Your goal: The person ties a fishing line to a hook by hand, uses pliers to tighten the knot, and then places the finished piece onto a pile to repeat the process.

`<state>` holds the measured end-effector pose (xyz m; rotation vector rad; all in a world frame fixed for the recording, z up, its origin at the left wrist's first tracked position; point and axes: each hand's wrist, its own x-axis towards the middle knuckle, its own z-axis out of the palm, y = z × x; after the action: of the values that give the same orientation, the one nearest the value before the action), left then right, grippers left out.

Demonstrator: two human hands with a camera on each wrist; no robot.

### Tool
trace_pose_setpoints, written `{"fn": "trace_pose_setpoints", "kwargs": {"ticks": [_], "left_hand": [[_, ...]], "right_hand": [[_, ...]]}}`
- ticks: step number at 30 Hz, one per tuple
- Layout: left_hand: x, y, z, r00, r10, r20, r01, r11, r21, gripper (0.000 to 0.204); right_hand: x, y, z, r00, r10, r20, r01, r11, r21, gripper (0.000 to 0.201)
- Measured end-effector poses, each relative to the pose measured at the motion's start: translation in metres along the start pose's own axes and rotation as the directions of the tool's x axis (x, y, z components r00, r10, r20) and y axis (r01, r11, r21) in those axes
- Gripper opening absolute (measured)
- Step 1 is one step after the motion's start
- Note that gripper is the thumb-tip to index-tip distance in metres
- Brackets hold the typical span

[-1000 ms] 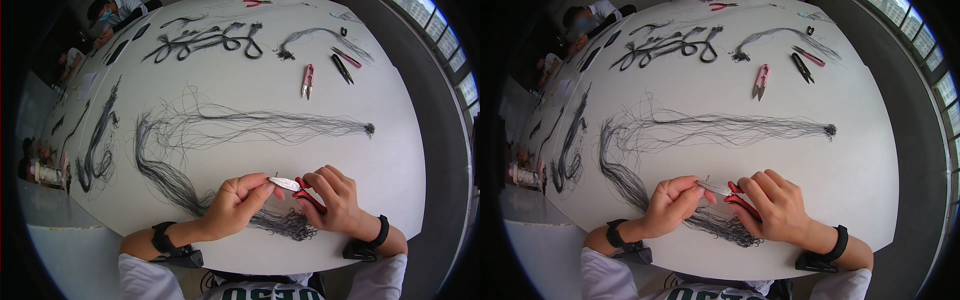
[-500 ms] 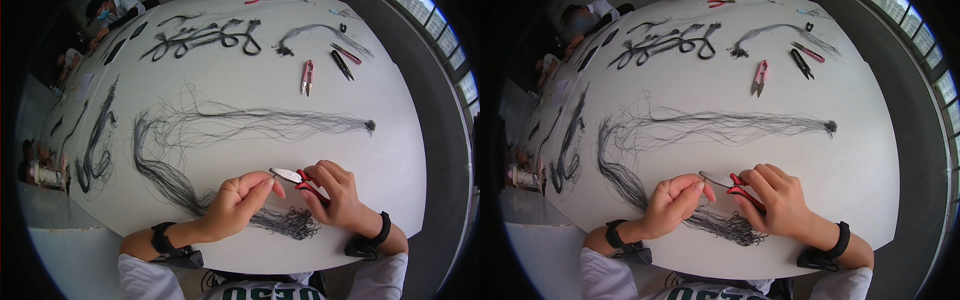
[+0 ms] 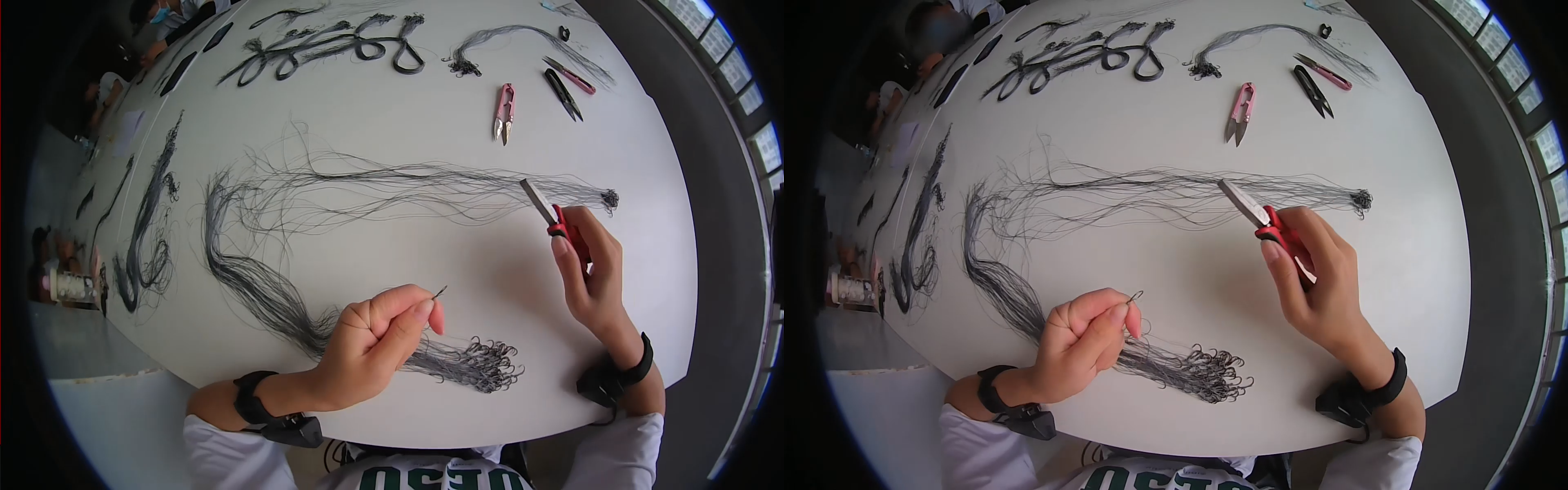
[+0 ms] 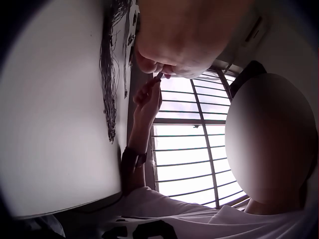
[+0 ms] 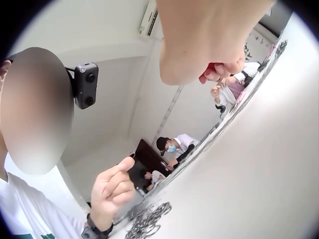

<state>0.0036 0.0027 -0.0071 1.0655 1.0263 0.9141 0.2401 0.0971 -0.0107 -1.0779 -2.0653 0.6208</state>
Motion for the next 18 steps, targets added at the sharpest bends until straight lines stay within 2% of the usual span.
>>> {"fn": "trace_pose_setpoints", "kwargs": {"ticks": [4, 6, 8, 18], "left_hand": [[0.004, -0.004, -0.002, 0.999, -0.027, -0.036, 0.025, 0.999, -0.037, 0.025], [0.005, -0.006, 0.001, 0.998, -0.029, -0.055, 0.026, 0.999, -0.045, 0.024], [0.006, -0.006, 0.002, 0.997, -0.031, -0.069, 0.027, 0.998, -0.054, 0.024], [0.004, -0.006, 0.002, 0.991, 0.085, -0.104, -0.072, 0.989, 0.128, 0.025]], "right_hand": [[-0.002, -0.006, 0.015, 0.968, -0.229, 0.098, 0.232, 0.973, -0.017, 0.027], [-0.003, -0.010, 0.015, 0.958, -0.266, 0.110, 0.271, 0.962, -0.027, 0.030], [-0.005, -0.011, 0.016, 0.915, -0.365, 0.169, 0.383, 0.920, -0.085, 0.033], [-0.009, -0.016, 0.016, 0.898, -0.412, 0.155, 0.434, 0.889, -0.147, 0.036]]}}
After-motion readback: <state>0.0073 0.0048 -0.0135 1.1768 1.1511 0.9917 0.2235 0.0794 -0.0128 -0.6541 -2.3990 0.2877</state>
